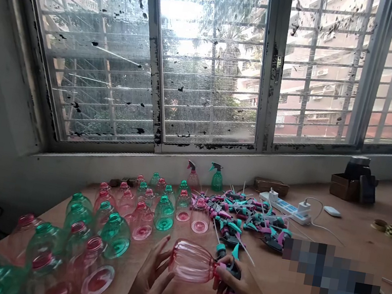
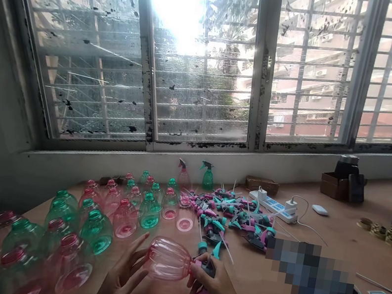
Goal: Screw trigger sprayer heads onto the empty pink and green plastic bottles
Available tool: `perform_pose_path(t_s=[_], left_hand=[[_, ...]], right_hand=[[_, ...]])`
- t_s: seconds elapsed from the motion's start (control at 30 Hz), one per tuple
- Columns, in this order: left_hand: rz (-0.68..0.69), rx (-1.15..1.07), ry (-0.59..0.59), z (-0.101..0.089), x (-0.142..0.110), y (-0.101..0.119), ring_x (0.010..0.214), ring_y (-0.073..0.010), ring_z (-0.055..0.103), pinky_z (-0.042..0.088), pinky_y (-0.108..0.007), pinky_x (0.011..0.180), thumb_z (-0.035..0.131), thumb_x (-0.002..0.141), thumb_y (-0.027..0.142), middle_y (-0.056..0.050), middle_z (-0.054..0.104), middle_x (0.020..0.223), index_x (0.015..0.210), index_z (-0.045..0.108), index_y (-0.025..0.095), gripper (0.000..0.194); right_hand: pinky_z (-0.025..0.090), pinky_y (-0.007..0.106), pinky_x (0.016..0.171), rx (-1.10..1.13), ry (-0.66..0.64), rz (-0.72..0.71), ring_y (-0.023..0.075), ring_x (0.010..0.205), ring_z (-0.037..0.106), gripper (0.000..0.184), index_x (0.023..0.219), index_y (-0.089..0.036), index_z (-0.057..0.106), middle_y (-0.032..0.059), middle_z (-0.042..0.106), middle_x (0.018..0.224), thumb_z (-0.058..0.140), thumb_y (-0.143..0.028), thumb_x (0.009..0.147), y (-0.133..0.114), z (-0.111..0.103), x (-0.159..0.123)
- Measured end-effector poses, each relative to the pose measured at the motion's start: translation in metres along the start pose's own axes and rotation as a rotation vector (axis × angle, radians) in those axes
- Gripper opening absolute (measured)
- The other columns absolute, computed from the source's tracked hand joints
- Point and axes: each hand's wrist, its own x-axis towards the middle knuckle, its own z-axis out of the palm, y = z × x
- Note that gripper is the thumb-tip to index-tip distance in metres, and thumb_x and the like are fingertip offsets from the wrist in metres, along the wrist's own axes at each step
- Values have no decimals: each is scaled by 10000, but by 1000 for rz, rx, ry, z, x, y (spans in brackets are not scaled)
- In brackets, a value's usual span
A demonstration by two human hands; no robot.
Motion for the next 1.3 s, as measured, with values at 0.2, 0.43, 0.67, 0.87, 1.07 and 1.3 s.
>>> perform_pose_path(t_s=[0.2,0.43,0.67,0.87,1.07,1.3], left_hand=[[-61,200,-62,-2,1,9,1458,-307,399,328,-477,1220,586,945,425,-61,472,1563,1397,552,323,465],[-166,123,50,-3,3,4,1125,-289,684,510,-435,1045,516,971,484,-70,739,1199,1134,649,242,322],[-172,28,-36,-1,3,9,1239,-307,624,549,-412,1009,571,938,507,-96,691,1309,1251,614,249,408],[-142,114,-89,-1,6,6,1466,-317,382,398,-464,1178,587,926,498,-62,519,1532,1308,640,293,437],[-194,-8,-103,0,5,8,1449,-296,422,306,-487,1225,579,916,546,-68,554,1505,1406,515,301,552],[-177,-20,-107,-2,1,-10,1246,-319,596,461,-478,1091,652,875,536,-114,622,1371,1425,485,289,626]], right_hand=[[492,262,511,-20,-13,-9,176,525,680,488,852,-183,567,29,728,654,741,-631,766,-1,1,-1],[486,251,514,-29,-18,-17,165,516,668,493,825,-188,556,25,721,638,741,-640,759,-5,3,-3],[481,248,501,-18,-11,-15,173,506,671,503,830,-191,554,21,720,632,746,-648,746,-4,3,-2],[501,265,487,5,-3,-2,173,484,662,528,844,-190,554,24,719,630,746,-668,729,-3,3,-2],[488,260,511,-16,-23,-12,172,510,670,505,839,-183,570,29,727,642,750,-645,745,-3,2,-2],[488,266,518,-27,-20,-19,173,513,669,481,848,-184,572,24,722,643,733,-631,773,1,0,-1]])
